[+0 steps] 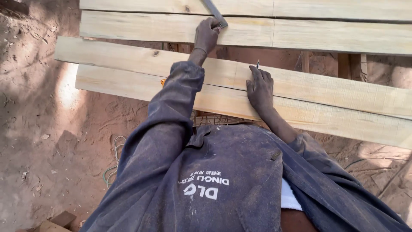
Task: Measuring and marking wood planks using a tape measure and a square
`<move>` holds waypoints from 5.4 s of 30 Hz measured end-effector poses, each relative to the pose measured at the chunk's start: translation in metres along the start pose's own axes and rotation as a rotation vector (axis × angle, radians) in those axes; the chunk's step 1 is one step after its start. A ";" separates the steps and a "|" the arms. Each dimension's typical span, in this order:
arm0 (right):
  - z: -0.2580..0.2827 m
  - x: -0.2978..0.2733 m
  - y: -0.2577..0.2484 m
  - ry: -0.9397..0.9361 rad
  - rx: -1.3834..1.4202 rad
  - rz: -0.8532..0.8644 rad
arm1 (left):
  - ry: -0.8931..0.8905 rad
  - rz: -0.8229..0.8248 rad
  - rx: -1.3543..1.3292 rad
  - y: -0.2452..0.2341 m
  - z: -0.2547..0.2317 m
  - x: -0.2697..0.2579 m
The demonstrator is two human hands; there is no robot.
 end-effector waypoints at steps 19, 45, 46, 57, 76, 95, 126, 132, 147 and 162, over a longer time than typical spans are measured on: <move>-0.091 -0.109 -0.121 0.139 -0.163 -0.325 | -0.032 -0.183 0.485 -0.201 0.022 -0.208; -0.397 -0.175 -0.171 1.084 0.349 -1.500 | -0.783 -0.035 -0.635 -0.111 -0.015 -0.258; -0.390 -0.172 -0.183 1.078 0.337 -1.527 | -0.775 -0.009 -0.641 -0.121 -0.029 -0.264; -0.437 -0.095 -0.190 1.339 0.306 -1.364 | -1.024 0.083 -0.714 -0.132 -0.029 -0.299; -0.295 -0.056 -0.267 1.077 0.297 -1.291 | -0.775 0.558 -0.803 -0.104 -0.130 -0.291; -0.004 -0.044 -0.108 0.448 0.662 0.305 | -0.246 0.838 -0.287 -0.079 -0.171 -0.287; -0.096 -0.036 -0.220 1.322 0.851 -0.819 | -0.172 0.769 0.339 -0.132 -0.170 -0.242; -0.219 -0.061 -0.265 1.330 0.677 -1.147 | -0.070 0.732 0.313 -0.138 -0.137 -0.236; -0.204 -0.055 -0.239 1.244 0.670 -1.053 | 0.003 0.680 0.317 -0.091 -0.199 -0.251; -0.114 -0.046 -0.180 0.865 0.729 -0.638 | -0.135 0.211 0.575 -0.165 -0.076 -0.224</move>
Point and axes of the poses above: each hand's wrist, its own x-axis towards the middle knuckle, its own y-axis out of the palm, z = x × y, the point moved 4 cm from there along x, towards the middle knuckle, and after that the axes turned 14 degrees about -z, right-handed, at the moved point
